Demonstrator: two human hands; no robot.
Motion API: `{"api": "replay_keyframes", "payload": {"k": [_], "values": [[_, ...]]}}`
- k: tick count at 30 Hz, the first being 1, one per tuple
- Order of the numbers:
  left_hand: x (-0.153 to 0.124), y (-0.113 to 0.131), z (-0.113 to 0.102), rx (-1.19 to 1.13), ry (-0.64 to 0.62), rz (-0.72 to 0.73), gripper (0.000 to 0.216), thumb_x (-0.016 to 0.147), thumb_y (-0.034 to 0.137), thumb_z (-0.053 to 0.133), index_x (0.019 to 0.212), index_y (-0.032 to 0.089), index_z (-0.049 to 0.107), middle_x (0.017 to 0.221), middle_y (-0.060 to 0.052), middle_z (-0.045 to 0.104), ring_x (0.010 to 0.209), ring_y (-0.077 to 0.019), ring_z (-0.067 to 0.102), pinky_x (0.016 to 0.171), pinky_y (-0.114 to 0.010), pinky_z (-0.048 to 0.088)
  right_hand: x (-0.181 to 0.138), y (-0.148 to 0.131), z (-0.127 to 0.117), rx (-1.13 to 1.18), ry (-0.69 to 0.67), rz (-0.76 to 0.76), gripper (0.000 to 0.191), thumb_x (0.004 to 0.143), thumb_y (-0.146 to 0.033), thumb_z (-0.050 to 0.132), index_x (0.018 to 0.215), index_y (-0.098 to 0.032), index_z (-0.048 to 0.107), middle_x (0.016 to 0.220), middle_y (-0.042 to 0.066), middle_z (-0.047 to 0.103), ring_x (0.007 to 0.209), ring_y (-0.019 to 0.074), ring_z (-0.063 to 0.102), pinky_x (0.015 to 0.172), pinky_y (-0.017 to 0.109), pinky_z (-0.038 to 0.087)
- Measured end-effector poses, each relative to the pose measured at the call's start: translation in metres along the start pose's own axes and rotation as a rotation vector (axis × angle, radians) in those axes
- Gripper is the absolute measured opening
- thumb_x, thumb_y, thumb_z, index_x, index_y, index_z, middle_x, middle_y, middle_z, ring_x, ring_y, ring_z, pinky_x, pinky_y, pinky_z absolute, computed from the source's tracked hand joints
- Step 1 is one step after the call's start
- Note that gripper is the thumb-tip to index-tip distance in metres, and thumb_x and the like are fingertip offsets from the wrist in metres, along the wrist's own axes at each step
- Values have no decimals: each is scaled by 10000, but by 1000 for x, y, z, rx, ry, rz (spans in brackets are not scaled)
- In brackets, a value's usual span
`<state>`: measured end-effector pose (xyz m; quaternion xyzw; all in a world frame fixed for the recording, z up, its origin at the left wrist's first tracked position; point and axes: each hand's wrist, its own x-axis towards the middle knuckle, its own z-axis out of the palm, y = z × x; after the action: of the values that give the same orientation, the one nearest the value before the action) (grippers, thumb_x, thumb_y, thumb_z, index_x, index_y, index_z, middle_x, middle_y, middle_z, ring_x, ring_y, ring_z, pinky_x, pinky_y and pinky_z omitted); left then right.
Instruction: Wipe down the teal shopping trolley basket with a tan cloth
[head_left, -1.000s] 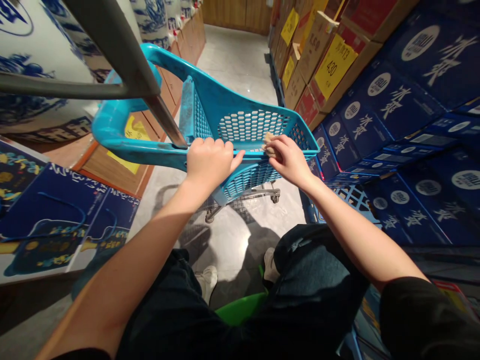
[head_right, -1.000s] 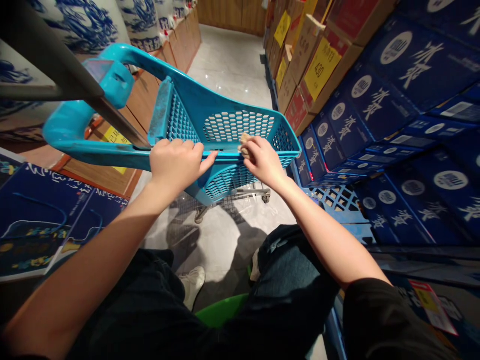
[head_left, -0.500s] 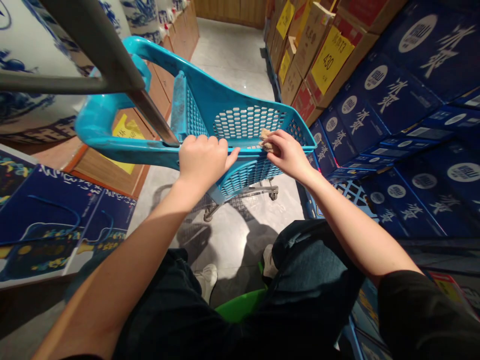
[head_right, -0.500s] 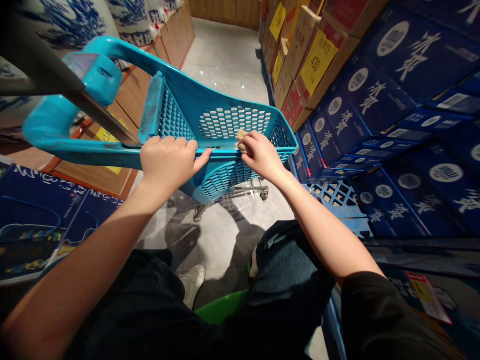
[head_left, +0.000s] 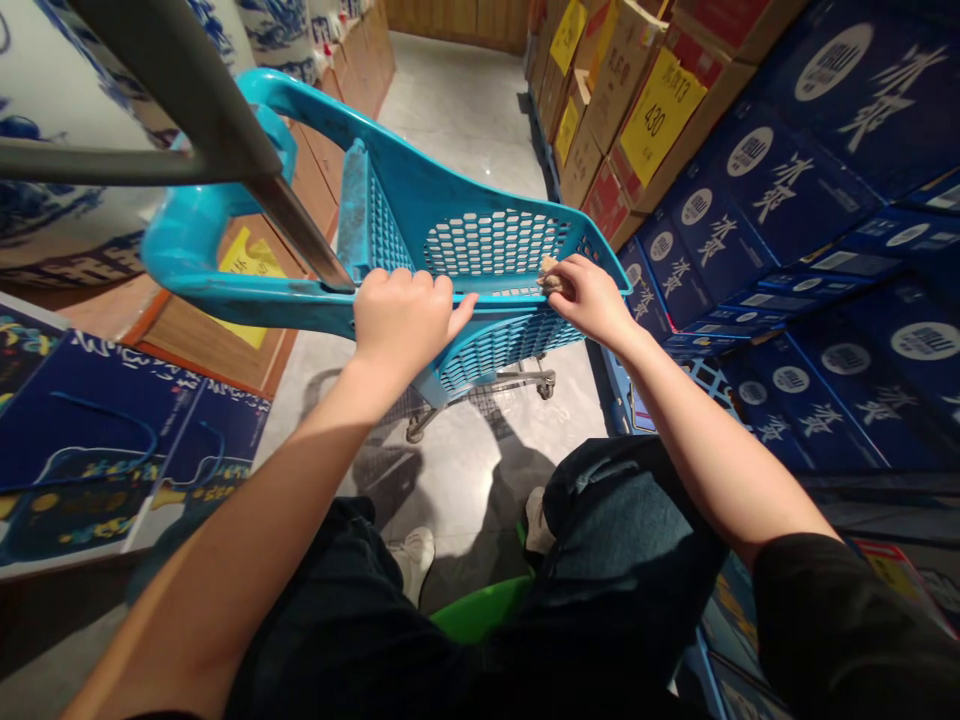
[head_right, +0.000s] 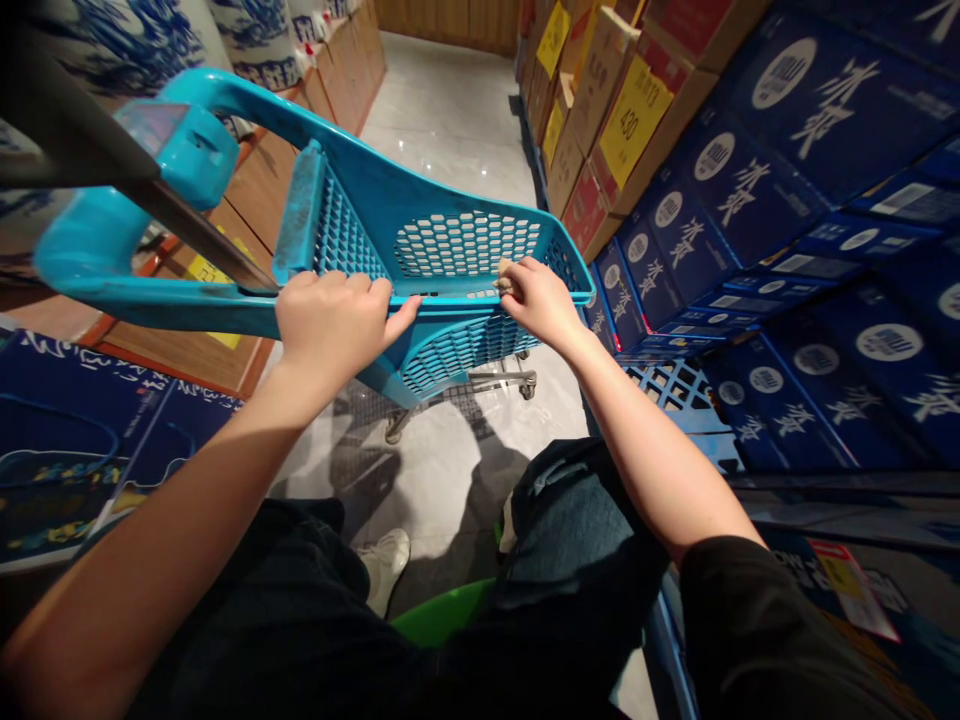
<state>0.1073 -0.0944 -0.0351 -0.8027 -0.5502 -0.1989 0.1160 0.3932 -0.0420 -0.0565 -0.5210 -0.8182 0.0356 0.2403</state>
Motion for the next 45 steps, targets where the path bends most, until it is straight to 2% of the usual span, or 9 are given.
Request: {"api": "replay_keyframes", "payload": {"k": [6,9,15,17,23,31,36,40,45], "values": [[-1,-1,3,72,39,29,574,1086,565,403,1005,179,820,911,-208,800,925,-392,740,827,-503,461,-13,-50,-2,36,-35,-275,352,905,-140,581,1218,-201,730,1339,165,691,1236,355,628,1072,524,545],[-1,-2,4,53,64,45,554,1082,562,412,998,198,821,883,-196,798,907,-386,736,814,-500,462,-7,-40,-9,13,-68,-242,324,892,-142,597,1178,-212,732,1261,144,703,1181,341,653,1013,485,563],[0,0,2,65,23,32,599,1085,563,382,978,169,821,903,-223,797,918,-405,736,821,-507,463,4,-12,-7,-109,-80,67,163,904,-141,586,1007,-177,707,1029,146,694,981,337,688,857,438,545],[1,1,1,85,16,32,605,1088,563,376,977,165,817,905,-218,797,920,-399,738,822,-497,459,0,-23,-2,-82,-66,34,198,903,-128,584,1052,-169,707,1085,159,697,1033,341,685,907,448,553],[-1,1,-1,132,11,43,618,1097,551,365,1022,139,819,921,-223,797,928,-397,739,826,-492,455,-10,-50,-2,92,-45,-286,361,876,-108,581,1201,-206,704,1329,147,684,1256,337,635,1095,494,535],[0,2,-1,107,12,43,587,1093,557,379,980,173,808,910,-198,801,911,-380,742,825,-485,464,-1,4,-11,-163,-58,49,133,877,-176,609,970,-208,698,1014,137,699,964,340,673,822,442,563],[-1,1,1,-23,20,3,541,1075,555,433,1013,174,811,926,-198,796,966,-395,740,865,-496,461,-14,-32,6,-92,-4,-182,344,883,-95,558,1181,-204,693,1275,169,704,1156,362,632,1011,532,561],[-1,1,-1,39,17,22,562,1085,557,413,1011,161,805,939,-211,799,954,-394,740,842,-491,458,-14,-47,4,-18,-28,-311,414,899,-54,522,1251,-209,675,1398,164,669,1285,343,605,1109,522,533],[-1,2,-1,27,5,15,531,1077,553,439,1022,178,811,932,-197,798,978,-393,739,869,-496,465,-5,-10,-12,-131,-86,-106,198,893,-131,584,1041,-210,690,1102,146,705,1038,343,669,880,467,579]]}}
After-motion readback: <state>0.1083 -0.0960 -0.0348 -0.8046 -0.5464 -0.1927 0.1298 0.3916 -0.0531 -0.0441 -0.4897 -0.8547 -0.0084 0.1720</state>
